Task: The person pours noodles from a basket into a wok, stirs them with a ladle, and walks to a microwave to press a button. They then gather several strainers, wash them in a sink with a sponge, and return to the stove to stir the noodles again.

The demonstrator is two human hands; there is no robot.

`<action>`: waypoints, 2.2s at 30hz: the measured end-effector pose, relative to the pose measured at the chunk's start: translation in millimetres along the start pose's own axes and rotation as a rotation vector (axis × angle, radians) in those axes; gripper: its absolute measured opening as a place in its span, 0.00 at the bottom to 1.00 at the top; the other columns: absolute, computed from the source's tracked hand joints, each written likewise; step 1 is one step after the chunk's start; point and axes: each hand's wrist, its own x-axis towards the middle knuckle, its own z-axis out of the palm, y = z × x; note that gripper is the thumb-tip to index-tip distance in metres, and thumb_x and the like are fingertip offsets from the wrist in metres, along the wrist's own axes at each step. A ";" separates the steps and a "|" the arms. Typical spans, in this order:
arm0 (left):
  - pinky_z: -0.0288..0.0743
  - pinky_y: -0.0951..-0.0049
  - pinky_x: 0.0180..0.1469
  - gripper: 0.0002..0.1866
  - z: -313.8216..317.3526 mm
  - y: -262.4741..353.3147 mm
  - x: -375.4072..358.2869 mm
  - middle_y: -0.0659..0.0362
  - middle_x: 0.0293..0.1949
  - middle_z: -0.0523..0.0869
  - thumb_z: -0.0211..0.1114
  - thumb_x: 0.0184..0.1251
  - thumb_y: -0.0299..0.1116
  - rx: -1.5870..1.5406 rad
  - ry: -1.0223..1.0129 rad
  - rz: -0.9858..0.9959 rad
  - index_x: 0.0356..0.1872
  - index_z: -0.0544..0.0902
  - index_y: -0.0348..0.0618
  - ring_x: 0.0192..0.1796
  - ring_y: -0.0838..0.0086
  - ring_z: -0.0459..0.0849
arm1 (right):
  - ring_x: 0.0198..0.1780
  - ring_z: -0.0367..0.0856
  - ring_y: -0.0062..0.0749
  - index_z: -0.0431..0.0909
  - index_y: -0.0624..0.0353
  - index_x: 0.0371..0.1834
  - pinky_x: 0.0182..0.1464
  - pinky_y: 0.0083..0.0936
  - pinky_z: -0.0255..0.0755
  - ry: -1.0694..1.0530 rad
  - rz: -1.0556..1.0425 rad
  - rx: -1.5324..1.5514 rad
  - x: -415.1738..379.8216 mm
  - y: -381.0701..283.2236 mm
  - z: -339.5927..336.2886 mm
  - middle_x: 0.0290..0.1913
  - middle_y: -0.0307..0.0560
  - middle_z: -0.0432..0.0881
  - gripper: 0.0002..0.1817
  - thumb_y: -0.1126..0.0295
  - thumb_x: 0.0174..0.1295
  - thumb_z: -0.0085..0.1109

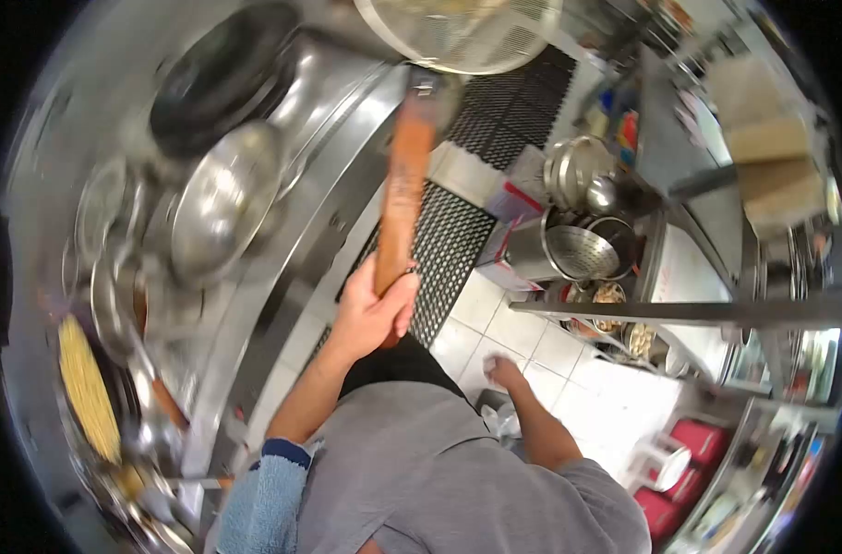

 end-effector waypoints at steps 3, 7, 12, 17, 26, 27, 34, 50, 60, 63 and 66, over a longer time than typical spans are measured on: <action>0.67 0.79 0.18 0.10 15.3 20.3 59.2 0.63 0.21 0.72 0.57 0.71 0.26 -0.001 -0.017 -0.008 0.49 0.70 0.35 0.17 0.82 0.71 | 0.48 0.84 0.48 0.84 0.48 0.47 0.51 0.40 0.76 -0.334 0.292 -0.302 -70.3 62.2 10.1 0.46 0.52 0.85 0.22 0.51 0.51 0.62; 0.67 0.78 0.17 0.11 44.3 46.7 147.2 0.62 0.20 0.72 0.57 0.72 0.27 0.064 -0.081 0.056 0.49 0.69 0.36 0.16 0.81 0.70 | 0.45 0.85 0.44 0.83 0.54 0.46 0.48 0.39 0.76 -0.095 0.232 -0.045 -194.8 -67.2 -30.9 0.42 0.54 0.86 0.24 0.49 0.54 0.59; 0.67 0.79 0.17 0.11 100.4 63.8 261.4 0.62 0.22 0.72 0.57 0.72 0.28 0.085 -0.146 0.074 0.50 0.69 0.36 0.15 0.81 0.70 | 0.46 0.85 0.45 0.83 0.57 0.46 0.47 0.40 0.75 0.189 0.165 0.275 -190.5 -91.2 -44.7 0.42 0.56 0.86 0.24 0.50 0.54 0.60; 0.67 0.78 0.17 0.11 139.4 62.4 371.9 0.61 0.24 0.73 0.57 0.73 0.30 0.139 -0.228 0.098 0.50 0.70 0.37 0.17 0.82 0.70 | 0.47 0.85 0.48 0.82 0.61 0.45 0.46 0.41 0.75 0.221 0.183 0.414 -137.0 -105.5 -94.8 0.42 0.58 0.85 0.24 0.52 0.55 0.60; 0.66 0.78 0.17 0.10 179.3 88.9 522.6 0.62 0.25 0.72 0.57 0.73 0.31 0.102 -0.229 0.019 0.49 0.70 0.39 0.17 0.82 0.69 | 0.38 0.86 0.47 0.82 0.65 0.39 0.37 0.36 0.76 0.339 0.029 0.407 -69.6 -193.0 -242.3 0.34 0.61 0.85 0.14 0.64 0.58 0.60; 0.66 0.78 0.17 0.10 178.7 92.5 543.0 0.62 0.25 0.72 0.57 0.73 0.31 0.111 -0.231 0.034 0.49 0.70 0.39 0.17 0.82 0.69 | 0.37 0.86 0.46 0.82 0.65 0.39 0.37 0.35 0.76 0.352 0.030 0.405 -60.8 -218.4 -271.1 0.33 0.61 0.84 0.13 0.65 0.58 0.60; 0.65 0.78 0.17 0.10 181.2 129.5 681.4 0.62 0.25 0.72 0.57 0.73 0.31 0.129 -0.263 -0.010 0.49 0.70 0.40 0.17 0.82 0.68 | 0.28 0.81 0.48 0.82 0.63 0.32 0.33 0.36 0.73 0.353 -0.068 0.430 58.4 -255.6 -348.5 0.26 0.58 0.81 0.06 0.73 0.57 0.59; 0.66 0.78 0.17 0.07 272.4 113.3 964.6 0.62 0.26 0.72 0.55 0.75 0.31 0.105 -0.507 -0.071 0.48 0.70 0.42 0.18 0.82 0.69 | 0.33 0.82 0.52 0.84 0.62 0.33 0.36 0.39 0.74 0.716 0.051 0.366 182.6 -398.9 -595.2 0.30 0.57 0.83 0.12 0.63 0.58 0.63; 0.66 0.79 0.18 0.09 374.6 110.8 1246.7 0.64 0.26 0.72 0.59 0.73 0.34 0.162 -0.434 -0.117 0.45 0.71 0.42 0.18 0.83 0.68 | 0.34 0.83 0.49 0.83 0.66 0.40 0.39 0.36 0.76 0.907 0.199 0.481 293.0 -421.7 -843.1 0.32 0.57 0.83 0.13 0.68 0.55 0.66; 0.65 0.79 0.18 0.09 373.9 121.4 1318.5 0.65 0.26 0.73 0.60 0.72 0.34 0.151 -0.397 -0.221 0.44 0.72 0.42 0.18 0.84 0.68 | 0.34 0.82 0.49 0.82 0.66 0.40 0.40 0.38 0.75 0.994 0.174 0.311 333.6 -427.9 -935.2 0.33 0.57 0.83 0.13 0.69 0.55 0.65; 0.64 0.80 0.17 0.08 361.4 127.9 1392.6 0.65 0.25 0.73 0.61 0.71 0.33 0.180 -0.317 -0.305 0.43 0.73 0.43 0.18 0.83 0.68 | 0.35 0.82 0.49 0.82 0.66 0.40 0.40 0.38 0.75 1.059 0.091 0.293 386.7 -438.5 -1031.1 0.32 0.57 0.82 0.13 0.70 0.54 0.65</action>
